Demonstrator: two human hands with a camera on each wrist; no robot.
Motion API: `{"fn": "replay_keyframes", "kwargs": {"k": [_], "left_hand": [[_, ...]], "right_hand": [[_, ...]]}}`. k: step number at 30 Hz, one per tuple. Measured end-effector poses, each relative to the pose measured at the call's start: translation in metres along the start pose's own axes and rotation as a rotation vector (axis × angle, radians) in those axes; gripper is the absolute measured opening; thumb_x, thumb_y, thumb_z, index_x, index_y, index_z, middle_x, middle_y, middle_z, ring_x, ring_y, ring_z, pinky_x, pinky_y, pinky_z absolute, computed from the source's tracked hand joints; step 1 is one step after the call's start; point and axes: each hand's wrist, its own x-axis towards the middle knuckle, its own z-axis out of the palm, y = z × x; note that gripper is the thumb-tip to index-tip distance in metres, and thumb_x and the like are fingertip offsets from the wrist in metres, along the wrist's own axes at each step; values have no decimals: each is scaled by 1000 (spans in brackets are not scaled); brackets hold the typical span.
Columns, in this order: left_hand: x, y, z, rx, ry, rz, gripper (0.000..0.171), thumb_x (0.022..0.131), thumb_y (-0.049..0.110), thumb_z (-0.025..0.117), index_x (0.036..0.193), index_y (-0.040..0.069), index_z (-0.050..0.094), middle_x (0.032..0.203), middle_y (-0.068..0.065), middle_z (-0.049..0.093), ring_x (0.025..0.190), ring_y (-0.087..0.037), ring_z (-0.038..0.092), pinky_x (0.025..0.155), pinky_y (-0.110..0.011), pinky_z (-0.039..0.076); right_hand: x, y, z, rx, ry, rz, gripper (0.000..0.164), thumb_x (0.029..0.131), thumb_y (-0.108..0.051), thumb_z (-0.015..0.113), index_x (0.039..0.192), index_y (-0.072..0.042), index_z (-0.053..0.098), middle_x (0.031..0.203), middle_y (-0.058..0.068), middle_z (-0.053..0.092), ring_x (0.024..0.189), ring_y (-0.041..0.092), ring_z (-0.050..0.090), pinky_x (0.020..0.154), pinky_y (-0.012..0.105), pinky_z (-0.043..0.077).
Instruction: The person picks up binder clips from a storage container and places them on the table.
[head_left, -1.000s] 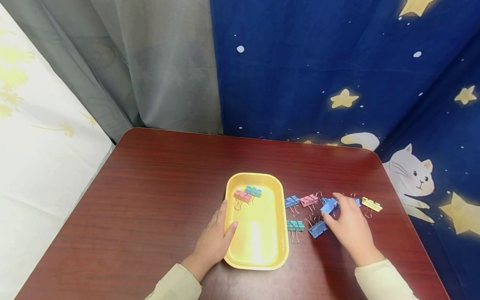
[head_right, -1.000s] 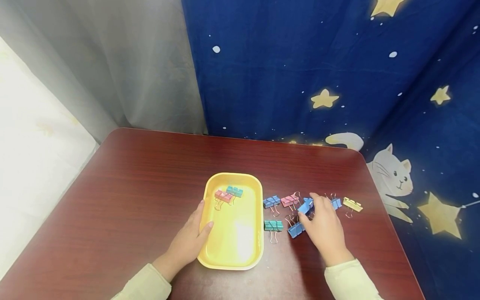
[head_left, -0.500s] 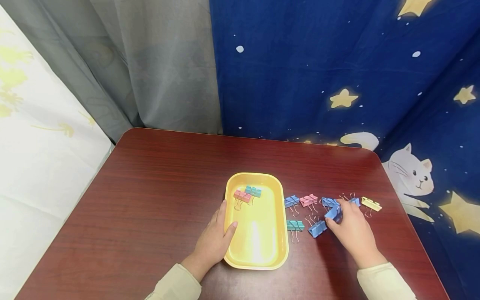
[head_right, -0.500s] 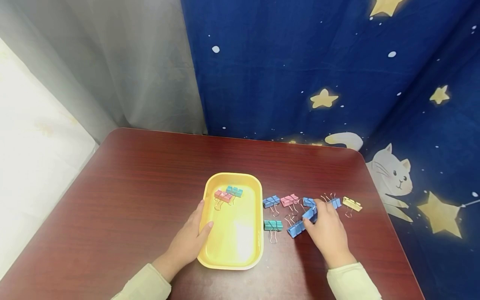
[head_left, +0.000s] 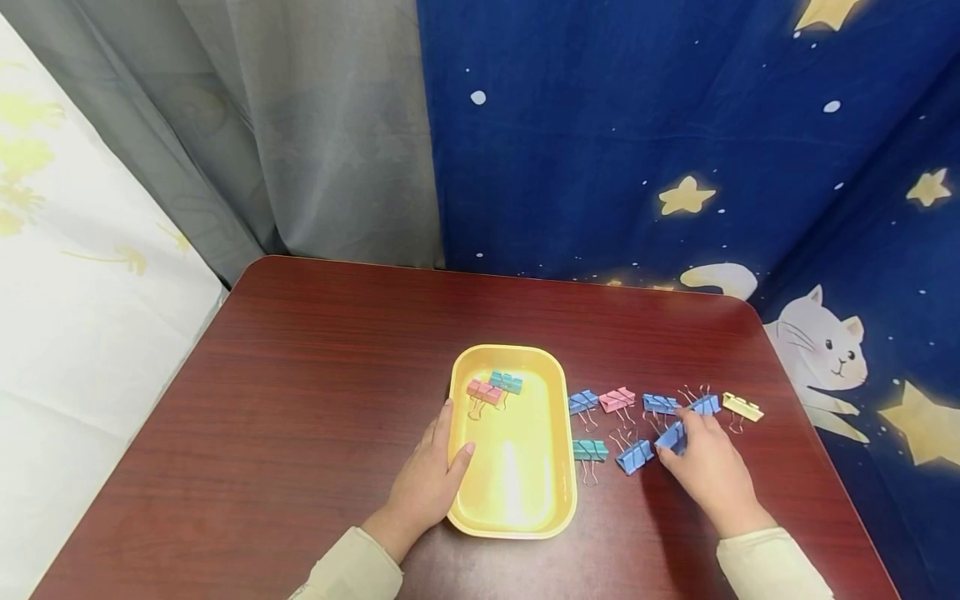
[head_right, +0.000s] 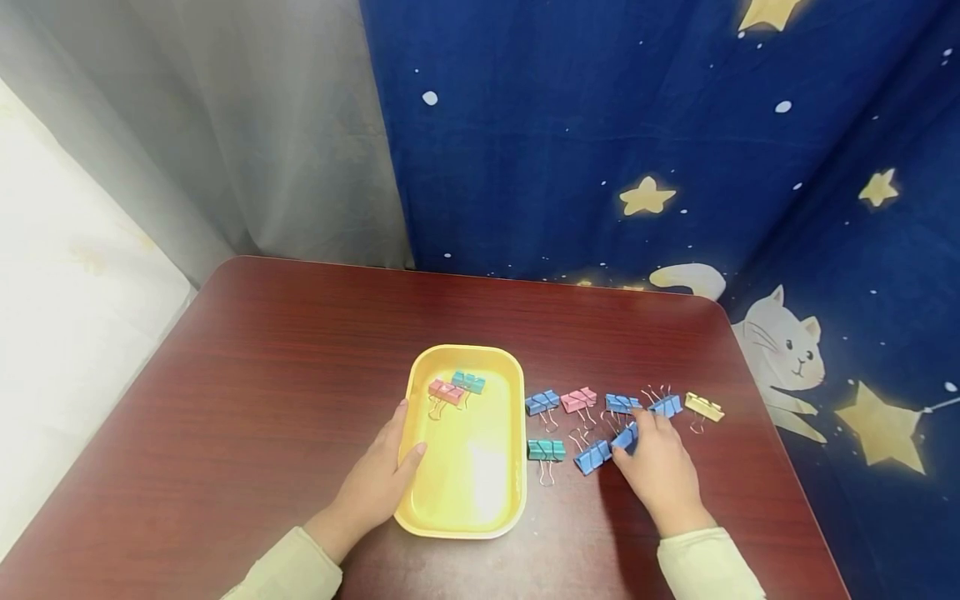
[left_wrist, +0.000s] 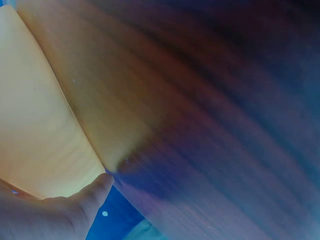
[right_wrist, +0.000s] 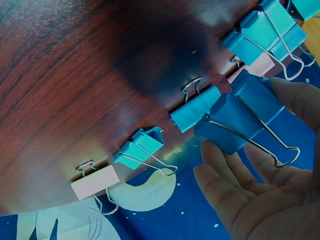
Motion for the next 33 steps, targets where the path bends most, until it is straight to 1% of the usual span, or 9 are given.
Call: {"fn": "replay_keyframes", "kwargs": {"k": [4,12,24,33], "left_hand": [[0,0,0,-1,1,-1,69,101,38,47,155,9,14,149,-25,35,136,-39,37,106,-57,34],[0,0,-1,-8,2,2,69,101,38,47,155,9,15,150,-25,35,137,-39,36,106,-57,34],[0,0,-1,-2,-1,1,69,101,37,47,155,8,15,150,-24,34,137,-38,36,107,-56,33],[0,0,0,-6,-1,1,69,101,38,47,155,9,14,151,-23,34,138,-37,35,107,-56,33]], "right_hand": [[1,3,1,-7,-21,1,62,77,-15,75,126,13,49,114,36,51,103,50,53,88,64,43],[3,9,4,-20,-47,5,62,76,-15,76,125,11,50,111,36,52,100,50,55,86,64,45],[3,10,6,-37,-73,2,59,73,-14,76,120,13,52,107,35,54,95,52,56,84,63,46],[6,14,7,-45,-115,20,59,73,-14,75,120,13,51,105,34,55,94,50,57,85,63,45]]}}
